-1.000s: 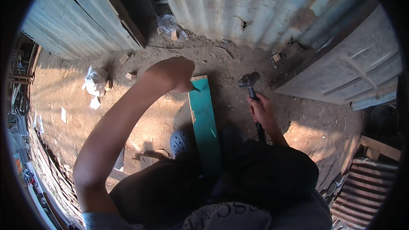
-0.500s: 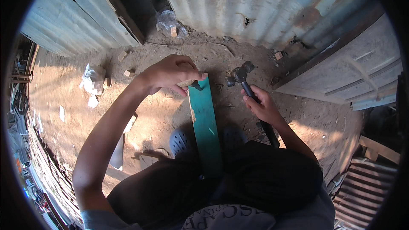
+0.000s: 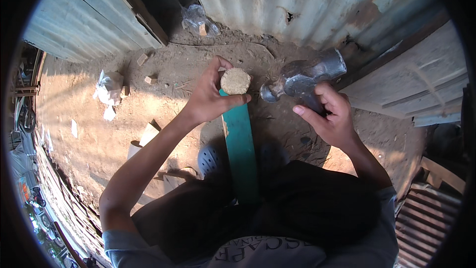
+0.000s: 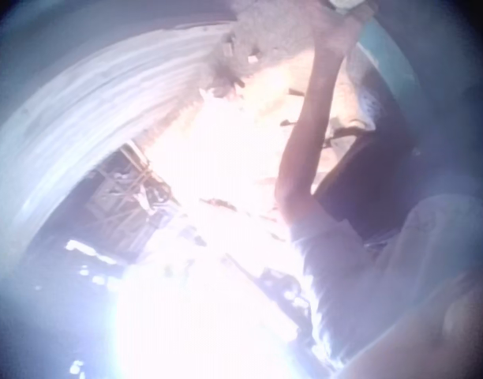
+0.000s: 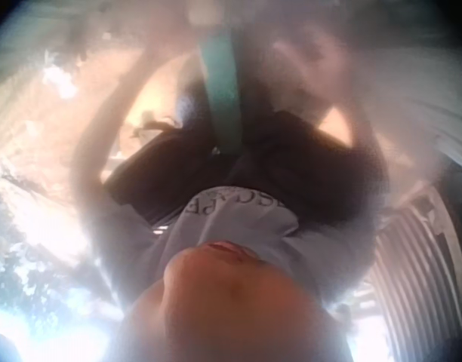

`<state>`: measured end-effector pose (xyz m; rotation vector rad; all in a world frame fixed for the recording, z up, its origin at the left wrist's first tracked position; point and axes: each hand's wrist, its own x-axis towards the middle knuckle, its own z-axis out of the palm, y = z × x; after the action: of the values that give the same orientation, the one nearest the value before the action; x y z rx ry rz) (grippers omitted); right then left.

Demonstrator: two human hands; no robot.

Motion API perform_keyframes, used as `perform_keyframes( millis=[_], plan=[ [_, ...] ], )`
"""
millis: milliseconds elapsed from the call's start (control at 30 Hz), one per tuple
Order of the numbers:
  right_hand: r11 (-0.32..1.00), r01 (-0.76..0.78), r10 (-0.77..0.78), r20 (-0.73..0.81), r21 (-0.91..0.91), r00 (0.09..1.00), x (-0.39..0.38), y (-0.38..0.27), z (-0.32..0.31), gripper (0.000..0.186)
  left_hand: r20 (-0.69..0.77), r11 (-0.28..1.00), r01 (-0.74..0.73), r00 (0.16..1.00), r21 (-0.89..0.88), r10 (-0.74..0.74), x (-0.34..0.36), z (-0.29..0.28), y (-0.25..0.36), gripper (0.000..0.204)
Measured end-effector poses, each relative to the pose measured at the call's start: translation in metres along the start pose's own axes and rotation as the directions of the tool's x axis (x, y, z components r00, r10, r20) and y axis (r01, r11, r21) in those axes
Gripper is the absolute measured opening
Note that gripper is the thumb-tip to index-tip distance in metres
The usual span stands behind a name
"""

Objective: The person sits on the ground and uses a hammer and chisel to carve a green-painted wooden block. They repeatedly strike the chisel to remove material, then scrape away debris with their hand.

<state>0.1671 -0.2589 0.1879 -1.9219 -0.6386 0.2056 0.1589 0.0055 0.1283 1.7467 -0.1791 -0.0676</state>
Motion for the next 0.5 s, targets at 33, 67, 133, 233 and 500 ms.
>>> perform_keyframes(
  millis=[33,67,133,233,500],
  plan=[
    [0.999,-0.032,0.032,-0.011,-0.006,0.999,0.000,-0.004,-0.003,0.021,0.038,0.993,0.007,0.999,-0.114,-0.003,-0.003,0.004,0.003,0.039],
    [0.998,-0.060,0.060,-0.013,-0.011,0.998,0.002,-0.008,-0.007,0.021,0.076,0.993,0.027,0.997,-0.114,-0.018,-0.008,0.005,0.002,0.039],
    [0.984,0.079,-0.061,0.115,-0.157,0.991,0.010,-0.019,-0.020,0.019,0.153,0.991,0.061,0.987,-0.121,-0.042,-0.014,0.010,-0.004,0.040],
    [0.928,0.224,-0.117,0.338,-0.298,0.934,0.019,-0.025,-0.029,0.018,0.218,0.998,0.001,0.976,0.068,-0.016,-0.027,0.014,-0.004,0.041],
    [0.936,0.191,-0.073,0.369,-0.294,0.927,0.013,-0.017,0.003,0.021,0.389,0.987,-0.102,0.920,0.124,0.046,-0.036,0.016,-0.005,0.042]
  ],
)
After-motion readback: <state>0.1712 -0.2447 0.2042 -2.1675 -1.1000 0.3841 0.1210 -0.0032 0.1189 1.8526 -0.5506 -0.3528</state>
